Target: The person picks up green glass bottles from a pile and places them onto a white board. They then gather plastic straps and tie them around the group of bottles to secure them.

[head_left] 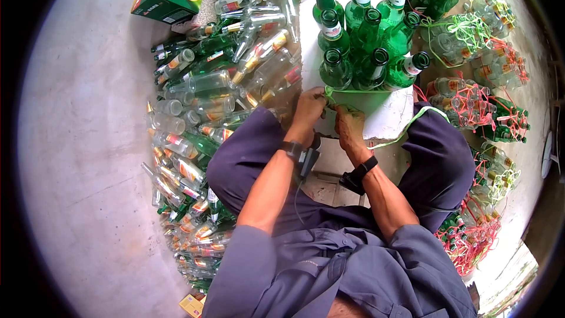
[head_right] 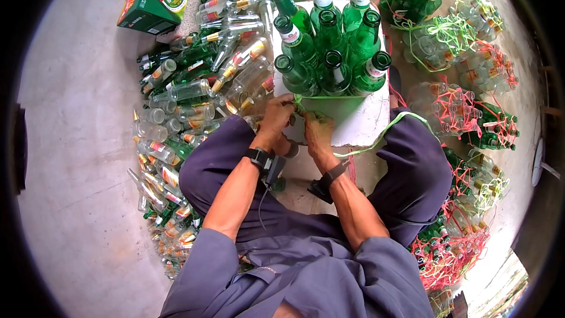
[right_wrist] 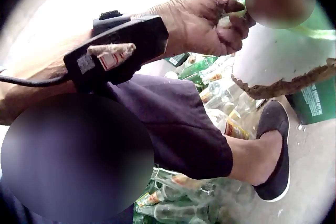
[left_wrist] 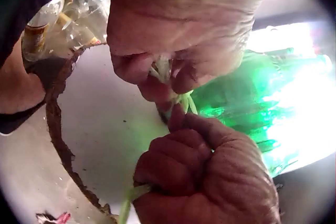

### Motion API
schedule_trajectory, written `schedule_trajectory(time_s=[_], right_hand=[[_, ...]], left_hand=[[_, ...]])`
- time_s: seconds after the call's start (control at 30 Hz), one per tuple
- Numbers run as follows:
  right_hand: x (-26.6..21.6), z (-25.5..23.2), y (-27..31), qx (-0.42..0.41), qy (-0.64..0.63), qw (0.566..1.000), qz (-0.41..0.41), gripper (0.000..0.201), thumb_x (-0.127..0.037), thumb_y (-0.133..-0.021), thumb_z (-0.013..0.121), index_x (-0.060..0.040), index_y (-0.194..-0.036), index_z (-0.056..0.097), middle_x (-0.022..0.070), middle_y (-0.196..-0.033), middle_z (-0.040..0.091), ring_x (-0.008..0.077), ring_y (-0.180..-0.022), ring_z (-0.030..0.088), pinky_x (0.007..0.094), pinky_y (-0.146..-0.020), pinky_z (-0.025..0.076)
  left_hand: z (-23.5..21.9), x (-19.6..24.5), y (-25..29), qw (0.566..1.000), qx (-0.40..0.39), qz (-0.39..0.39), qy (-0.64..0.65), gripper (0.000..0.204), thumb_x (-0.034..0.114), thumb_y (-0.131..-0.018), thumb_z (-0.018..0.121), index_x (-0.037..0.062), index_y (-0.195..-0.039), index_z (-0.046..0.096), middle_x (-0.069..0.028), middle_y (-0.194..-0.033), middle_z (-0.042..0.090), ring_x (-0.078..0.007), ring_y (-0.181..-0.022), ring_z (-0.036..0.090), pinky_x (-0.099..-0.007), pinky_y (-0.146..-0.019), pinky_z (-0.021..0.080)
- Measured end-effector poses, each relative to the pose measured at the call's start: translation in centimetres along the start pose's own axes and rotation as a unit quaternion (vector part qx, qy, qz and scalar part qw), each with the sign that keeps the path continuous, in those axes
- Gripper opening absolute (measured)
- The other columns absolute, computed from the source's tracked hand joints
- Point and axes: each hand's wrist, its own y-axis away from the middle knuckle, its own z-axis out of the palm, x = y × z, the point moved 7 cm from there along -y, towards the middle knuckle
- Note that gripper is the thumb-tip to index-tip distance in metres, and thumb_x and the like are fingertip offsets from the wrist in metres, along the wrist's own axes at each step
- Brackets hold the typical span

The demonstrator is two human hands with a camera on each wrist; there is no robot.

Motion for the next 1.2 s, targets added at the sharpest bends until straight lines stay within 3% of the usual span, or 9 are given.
schedule_trajectory(time_s=[0.13,0.2,0.23,0.4,0.67,0.87,0.97,1.03,1.2], right_hand=[[1.7,-0.4,-0.6,-0.016,0.048,0.997,-0.056,0.014,-0.017,-0.085,0.064,-0.0033,-0.08,0.066,-0.0055,-0.056,0.042,0.0053,-0.042,0.031,0.0242,-0.04,0.022],[0.7,0.2,-0.1,-0.022,0.331,0.938,-0.099,0.013,-0.005,-0.087,0.055,-0.007,-0.087,0.068,0.0083,-0.076,0.064,0.0202,-0.064,0.06,0.0326,-0.057,0.043],[0.6,0.1,-0.1,-0.022,0.33,0.938,-0.1,0.013,-0.005,-0.087,0.055,-0.007,-0.087,0.068,0.0083,-0.076,0.064,0.0202,-0.064,0.06,0.0326,-0.057,0.043],[-0.5,0.8,0.9,-0.024,-0.021,0.987,0.16,0.019,-0.016,-0.09,0.057,-0.0052,-0.077,0.064,-0.0035,-0.07,0.054,0.0113,-0.061,0.05,0.0288,-0.054,0.039],[-2.1,1.2,0.3,-0.017,-0.074,0.99,0.12,0.019,-0.019,-0.089,0.06,-0.0041,-0.078,0.066,-0.0015,-0.067,0.054,0.0085,-0.059,0.045,0.027,-0.054,0.036],[-2.2,1.8,0.1,-0.053,-0.077,0.987,0.129,0.02,-0.019,-0.089,0.063,-0.0015,-0.081,0.067,-0.0003,-0.067,0.056,0.0096,-0.059,0.049,0.0246,-0.053,0.036],[-1.4,1.5,-0.2,-0.03,-0.072,0.988,0.132,0.021,-0.019,-0.09,0.061,0.0004,-0.083,0.067,0.0016,-0.068,0.058,0.0098,-0.059,0.051,0.024,-0.052,0.037],[-1.4,0.7,-0.6,-0.016,-0.061,0.989,0.13,0.022,-0.018,-0.09,0.06,0.0013,-0.084,0.067,0.0031,-0.068,0.059,0.0102,-0.059,0.052,0.0242,-0.052,0.038],[-1.0,0.3,-0.6,0.011,-0.048,0.979,0.197,0.02,-0.019,-0.09,0.062,0.0004,-0.089,0.067,0.0083,-0.072,0.064,0.0126,-0.056,0.056,0.0243,-0.053,0.043]], left_hand=[[-0.4,-2.2,-0.2,0.987,-0.014,-0.03,-0.158,0.026,0.007,-0.08,0.053,-0.0026,-0.097,0.069,-0.0158,-0.079,0.069,-0.025,-0.063,0.064,-0.0348,-0.057,0.049],[-0.6,-1.6,0.1,0.959,0.003,0.008,-0.283,0.025,0.006,-0.08,0.053,0.0002,-0.097,0.07,-0.0177,-0.079,0.068,-0.0286,-0.068,0.066,-0.0378,-0.061,0.05],[-0.7,-0.9,0.4,0.915,0.02,0.045,-0.402,0.026,0.005,-0.079,0.052,0.003,-0.096,0.072,-0.0197,-0.078,0.068,-0.0323,-0.073,0.067,-0.0407,-0.066,0.051],[0.7,3.9,3.9,0.909,-0.078,0.103,-0.397,0.024,0.006,-0.078,0.053,0.0019,-0.095,0.07,-0.025,-0.086,0.066,-0.0418,-0.085,0.065,-0.0447,-0.076,0.051],[1.6,1.3,2.7,0.918,-0.18,0.036,-0.352,0.022,0.015,-0.075,0.061,-0.0004,-0.089,0.068,-0.024,-0.084,0.065,-0.0411,-0.082,0.065,-0.0438,-0.074,0.051],[-1.1,3.4,2.2,0.922,0.04,0.013,-0.384,0.027,0.02,-0.074,0.068,-0.0015,-0.09,0.068,-0.0185,-0.076,0.066,-0.0276,-0.072,0.065,-0.0375,-0.071,0.051],[-1.4,3.5,1.4,0.957,0.143,0.109,-0.227,0.034,0.018,-0.076,0.067,-0.0027,-0.103,0.065,-0.0127,-0.081,0.066,-0.0239,-0.075,0.064,-0.0368,-0.074,0.051],[-0.3,1.1,0.6,0.998,0.064,-0.003,0.022,0.037,0.015,-0.079,0.065,-0.0038,-0.111,0.061,-0.0103,-0.088,0.066,-0.0246,-0.079,0.065,-0.0353,-0.075,0.051],[-1.0,-1.4,-1.5,0.992,0.068,-0.015,0.105,0.025,0.012,-0.082,0.06,-0.0029,-0.101,0.064,-0.0069,-0.081,0.064,-0.0178,-0.067,0.061,-0.0298,-0.063,0.048]])
